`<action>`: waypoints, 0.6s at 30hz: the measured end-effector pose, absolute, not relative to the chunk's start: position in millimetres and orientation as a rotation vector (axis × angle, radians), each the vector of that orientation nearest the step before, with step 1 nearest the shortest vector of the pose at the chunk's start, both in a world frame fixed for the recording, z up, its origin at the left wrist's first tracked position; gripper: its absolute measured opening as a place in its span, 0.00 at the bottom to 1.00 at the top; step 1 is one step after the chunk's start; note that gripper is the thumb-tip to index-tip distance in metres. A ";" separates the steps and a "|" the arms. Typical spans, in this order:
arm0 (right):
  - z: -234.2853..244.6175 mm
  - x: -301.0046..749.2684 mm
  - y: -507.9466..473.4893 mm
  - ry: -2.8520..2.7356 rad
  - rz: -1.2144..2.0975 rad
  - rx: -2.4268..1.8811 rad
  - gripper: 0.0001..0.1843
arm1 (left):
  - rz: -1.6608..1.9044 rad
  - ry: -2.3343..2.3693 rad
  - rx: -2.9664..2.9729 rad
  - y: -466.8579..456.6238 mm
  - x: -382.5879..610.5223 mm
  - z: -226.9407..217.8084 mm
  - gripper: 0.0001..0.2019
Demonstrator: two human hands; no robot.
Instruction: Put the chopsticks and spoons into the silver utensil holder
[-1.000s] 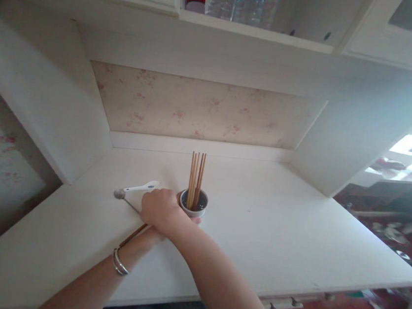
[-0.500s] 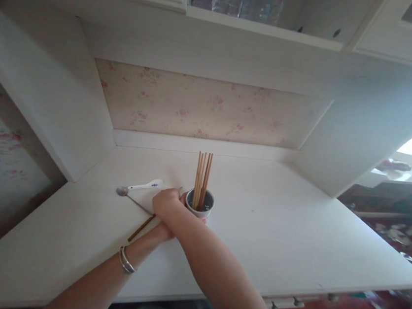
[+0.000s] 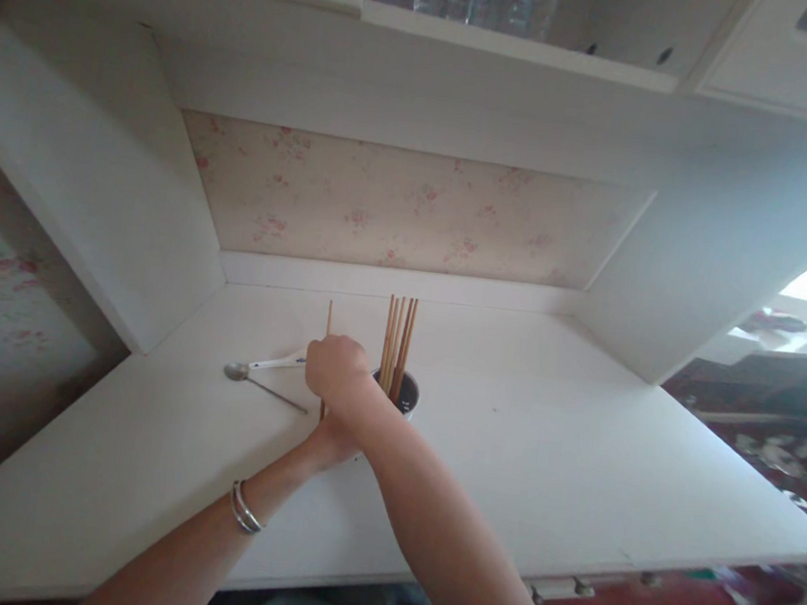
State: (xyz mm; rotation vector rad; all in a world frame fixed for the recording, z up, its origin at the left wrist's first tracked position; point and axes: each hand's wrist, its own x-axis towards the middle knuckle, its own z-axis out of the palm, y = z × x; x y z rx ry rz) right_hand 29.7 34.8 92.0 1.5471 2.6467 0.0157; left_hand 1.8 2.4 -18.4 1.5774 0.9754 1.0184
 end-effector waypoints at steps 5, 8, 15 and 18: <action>118.7 54.0 18.1 3.053 0.072 1.838 0.15 | 0.987 0.900 1.694 -7.1 1.6 1.5 0.18; 130.8 82.0 8.3 3.368 -0.256 2.038 0.16 | 0.992 0.876 1.592 -10.9 -0.5 4.5 0.29; 120.6 158.6 18.8 3.294 -0.712 2.755 0.24 | 1.018 0.819 1.523 -11.7 -1.9 5.3 0.36; 98.3 174.2 25.1 3.043 -0.803 2.890 0.17 | 1.019 0.794 1.491 -12.1 -1.1 7.5 0.35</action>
